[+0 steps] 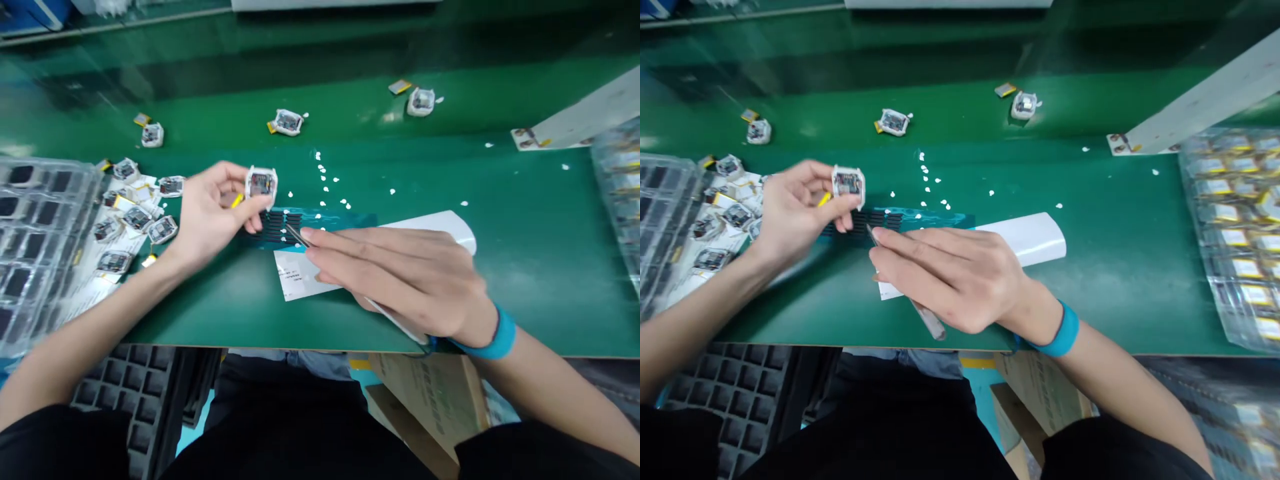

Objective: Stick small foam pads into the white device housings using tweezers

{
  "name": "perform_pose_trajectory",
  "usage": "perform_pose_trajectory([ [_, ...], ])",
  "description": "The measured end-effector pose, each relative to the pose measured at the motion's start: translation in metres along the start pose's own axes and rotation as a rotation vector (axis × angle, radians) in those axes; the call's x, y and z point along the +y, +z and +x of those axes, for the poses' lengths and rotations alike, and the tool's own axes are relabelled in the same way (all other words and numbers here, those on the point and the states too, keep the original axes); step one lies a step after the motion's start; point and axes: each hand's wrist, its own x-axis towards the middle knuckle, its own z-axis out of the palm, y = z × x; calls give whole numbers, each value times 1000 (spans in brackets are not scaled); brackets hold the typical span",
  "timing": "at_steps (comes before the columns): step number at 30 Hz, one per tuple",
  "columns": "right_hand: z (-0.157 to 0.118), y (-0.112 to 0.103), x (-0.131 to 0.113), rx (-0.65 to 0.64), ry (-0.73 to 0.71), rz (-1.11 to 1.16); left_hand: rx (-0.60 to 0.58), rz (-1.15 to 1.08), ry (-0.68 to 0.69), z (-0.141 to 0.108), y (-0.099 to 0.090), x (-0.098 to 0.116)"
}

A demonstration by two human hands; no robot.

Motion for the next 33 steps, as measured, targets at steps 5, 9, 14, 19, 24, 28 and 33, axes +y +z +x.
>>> perform_pose_trajectory([
  [5,-3,17,10,99,-123,-119,129,535,91,96,-62,-14],
  [9,-1,19,9,118,-151,-153,114,597,-43,139,-108,-22],
  [14,2,18,7,132,-184,-211,29,621,-197,151,-165,-18],
  [19,4,20,8,142,-203,-217,-82,661,-352,159,-206,-17],
  [24,4,22,9,142,-198,-219,-101,732,-356,150,-219,-20],
  [28,1,22,11,134,-184,-217,-92,761,-371,147,-218,-6],
  [33,0,25,11,120,-154,-196,-115,709,-246,124,-191,15],
])
